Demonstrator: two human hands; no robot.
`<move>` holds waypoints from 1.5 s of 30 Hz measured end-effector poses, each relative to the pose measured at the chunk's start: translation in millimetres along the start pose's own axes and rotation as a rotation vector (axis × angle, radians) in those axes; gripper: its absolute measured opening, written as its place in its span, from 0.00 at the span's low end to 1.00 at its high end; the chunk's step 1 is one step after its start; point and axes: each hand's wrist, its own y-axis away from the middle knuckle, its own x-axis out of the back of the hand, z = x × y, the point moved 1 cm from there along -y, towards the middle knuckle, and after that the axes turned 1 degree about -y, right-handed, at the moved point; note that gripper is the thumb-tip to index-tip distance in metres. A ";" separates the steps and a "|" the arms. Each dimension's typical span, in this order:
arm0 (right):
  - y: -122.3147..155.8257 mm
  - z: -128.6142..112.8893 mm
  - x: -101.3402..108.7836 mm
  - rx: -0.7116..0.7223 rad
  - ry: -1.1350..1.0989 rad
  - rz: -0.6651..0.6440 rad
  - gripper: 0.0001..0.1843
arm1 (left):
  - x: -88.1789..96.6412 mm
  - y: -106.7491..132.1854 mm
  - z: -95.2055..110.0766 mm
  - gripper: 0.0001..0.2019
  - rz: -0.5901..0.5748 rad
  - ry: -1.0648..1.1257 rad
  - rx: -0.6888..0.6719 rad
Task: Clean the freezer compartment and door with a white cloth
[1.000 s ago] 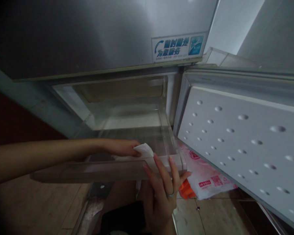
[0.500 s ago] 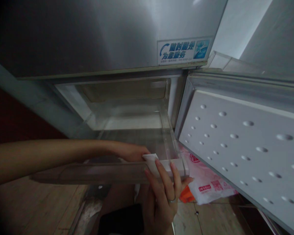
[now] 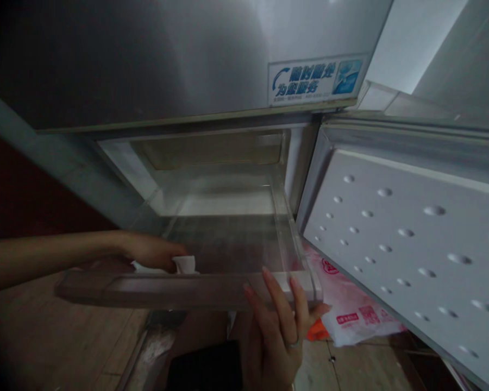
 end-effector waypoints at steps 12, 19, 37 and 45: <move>-1.6 4.7 -4.2 0.022 0.019 0.059 0.13 | -2.1 -42.9 33.4 0.09 -0.083 0.006 -0.103; -3.9 -2.0 -5.3 -0.007 -0.007 0.068 0.16 | -12.1 -114.9 78.5 0.11 -0.038 0.034 -0.278; 1.0 12.6 -5.5 0.021 0.001 0.075 0.13 | -8.4 35.7 -36.5 0.11 0.042 0.223 0.122; -1.2 6.6 -7.5 0.015 -0.002 0.105 0.11 | -11.5 -35.5 14.5 0.08 0.046 0.098 0.019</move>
